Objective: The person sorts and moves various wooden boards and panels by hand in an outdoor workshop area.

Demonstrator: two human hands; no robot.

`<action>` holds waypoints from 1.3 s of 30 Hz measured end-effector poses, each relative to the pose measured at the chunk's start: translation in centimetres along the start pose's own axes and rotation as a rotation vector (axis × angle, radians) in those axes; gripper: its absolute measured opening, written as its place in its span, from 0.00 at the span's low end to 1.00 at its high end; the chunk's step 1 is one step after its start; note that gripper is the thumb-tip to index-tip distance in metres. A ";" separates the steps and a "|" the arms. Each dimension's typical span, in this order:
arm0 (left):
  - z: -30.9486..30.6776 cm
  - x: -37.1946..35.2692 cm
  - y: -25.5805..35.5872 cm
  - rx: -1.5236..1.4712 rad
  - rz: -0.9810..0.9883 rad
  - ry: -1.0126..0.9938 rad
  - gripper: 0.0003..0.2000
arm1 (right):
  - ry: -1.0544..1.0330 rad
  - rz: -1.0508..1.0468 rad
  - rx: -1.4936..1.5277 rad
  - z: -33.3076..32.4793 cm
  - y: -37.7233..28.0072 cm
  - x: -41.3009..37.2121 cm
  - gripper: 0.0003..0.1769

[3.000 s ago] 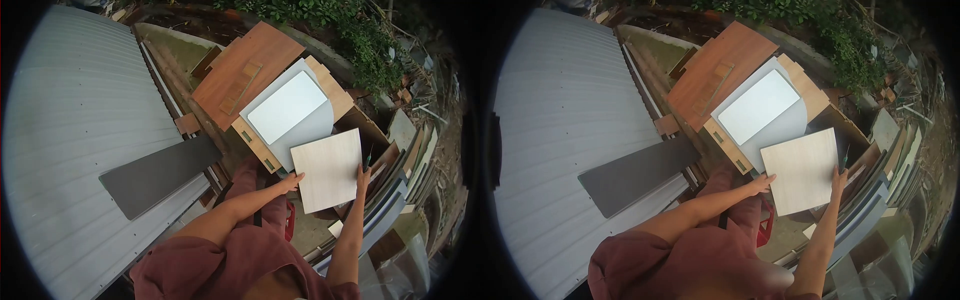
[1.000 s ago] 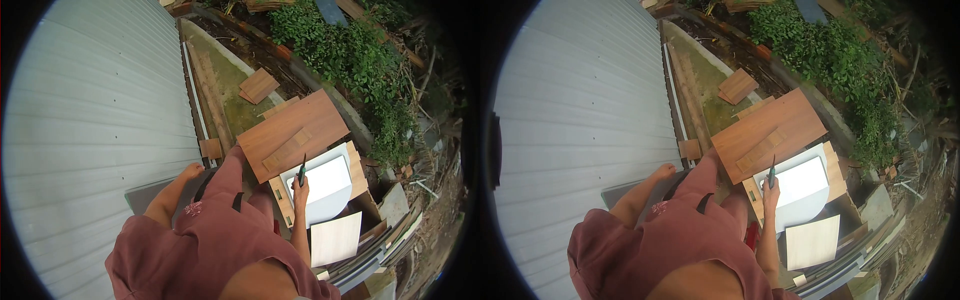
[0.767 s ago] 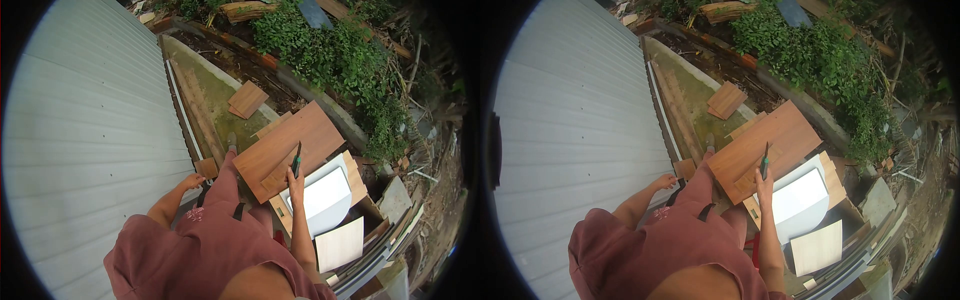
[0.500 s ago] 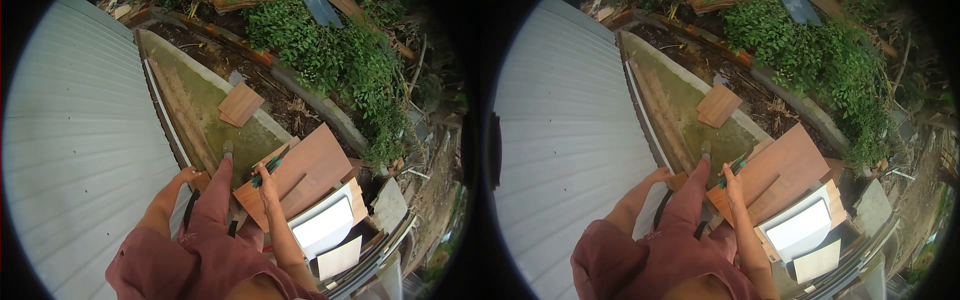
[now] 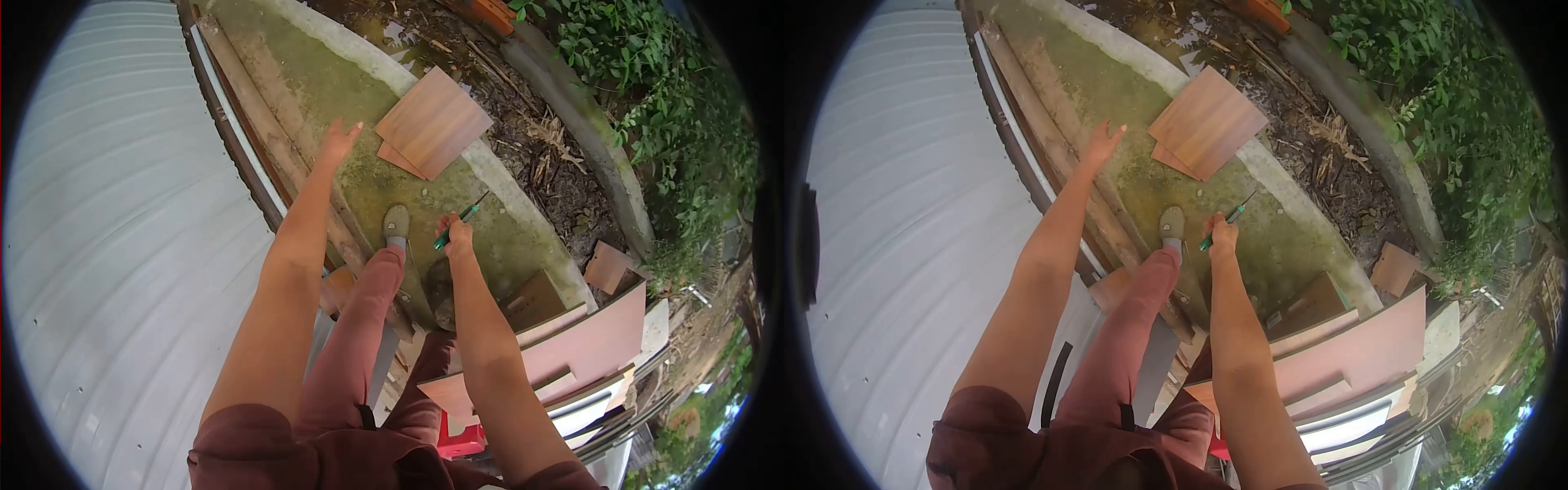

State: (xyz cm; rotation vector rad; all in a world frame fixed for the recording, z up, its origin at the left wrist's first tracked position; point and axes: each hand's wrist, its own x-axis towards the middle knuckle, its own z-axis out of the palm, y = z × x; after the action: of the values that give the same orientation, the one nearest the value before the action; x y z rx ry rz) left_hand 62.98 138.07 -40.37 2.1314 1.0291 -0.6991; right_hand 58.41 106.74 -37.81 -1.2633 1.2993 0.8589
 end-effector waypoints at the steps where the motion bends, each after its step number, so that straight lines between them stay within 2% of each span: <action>1: 1.2 1.7 -0.1 -0.038 -0.021 -0.014 0.40 | 0.027 -0.013 -0.041 0.0 -0.2 2.5 0.10; 2: 2.4 3.4 -0.1 -0.031 -0.031 -0.030 0.40 | 0.038 0.004 -0.042 -0.1 -0.6 5.1 0.10; 4: 4.6 6.1 0.1 0.003 -0.021 -0.065 0.42 | -0.095 -0.038 -0.037 0.5 -1.2 9.7 0.12; 8: 8.9 10.6 0.5 0.112 0.019 -0.094 0.44 | -0.057 -0.201 -0.024 2.7 -2.2 17.1 0.19; 10: 11.5 13.5 -0.1 0.116 0.093 -0.031 0.46 | -0.042 -0.240 -0.033 3.6 -2.1 20.5 0.21; 13: 14.0 14.7 0.0 0.084 0.105 -0.090 0.47 | -0.054 -0.215 -0.064 4.0 -1.3 24.6 0.23; 16: 15.7 15.3 -1.0 0.095 0.084 -0.134 0.49 | -0.170 -0.250 -0.112 4.4 0.1 27.0 0.24; 17: 15.7 15.5 -1.4 0.101 0.081 -0.135 0.49 | -0.129 -0.311 -0.043 4.7 0.7 27.4 0.25; 19: 15.1 14.7 -1.4 0.143 -0.061 -0.414 0.52 | -0.085 -0.371 0.026 4.7 0.9 27.2 0.26; 22: 16.3 14.3 -2.8 0.046 -0.083 -0.391 0.50 | -0.114 -0.307 0.023 3.2 1.0 27.4 0.30; 24: 16.4 14.9 -3.4 -0.023 -0.071 -0.436 0.48 | -0.270 -0.235 0.157 3.4 1.7 27.4 0.33; 26: 16.5 14.9 -4.0 -0.082 -0.071 -0.478 0.47 | -0.283 -0.264 0.141 4.2 2.0 27.1 0.34; 29: 16.6 14.4 -4.8 -0.134 -0.073 -0.519 0.47 | -0.192 -0.251 0.201 4.8 1.6 26.0 0.33; 31: 16.1 13.1 -4.9 -0.195 -0.214 -0.560 0.49 | -0.140 -0.207 0.171 4.4 1.2 25.4 0.30; 33: 15.2 10.6 -3.7 -0.208 -0.249 -0.403 0.49 | -0.210 -0.191 0.210 3.3 1.7 26.4 0.26; 34: 13.5 9.3 -2.0 -0.264 -0.198 -0.544 0.49 | -0.265 -0.180 0.280 3.0 2.5 27.2 0.26; 35: 14.0 10.4 -3.1 -0.275 -0.131 -0.544 0.44 | -0.255 -0.207 0.281 2.6 4.0 28.5 0.28; 36: 13.5 10.6 -3.0 -0.413 -0.036 -0.735 0.38 | -0.180 -0.123 0.250 2.6 4.2 28.2 0.23; 37: 13.4 10.9 -3.9 -0.349 -0.052 -0.650 0.33 | -0.158 -0.141 0.176 2.7 3.8 25.8 0.24; 38: 12.2 9.4 -2.9 -0.411 -0.012 -0.707 0.32 | -0.131 -0.154 0.222 3.2 3.5 22.9 0.26; 39: 11.0 8.5 -3.1 -0.412 -0.059 -0.715 0.31 | -0.171 -0.162 0.155 3.5 3.0 20.2 0.26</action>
State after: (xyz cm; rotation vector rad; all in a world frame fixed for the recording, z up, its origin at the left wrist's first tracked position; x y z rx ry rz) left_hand 63.13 135.23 -54.30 1.3382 0.7489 -1.0649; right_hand 59.07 106.76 -58.56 -1.1308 1.0906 0.7207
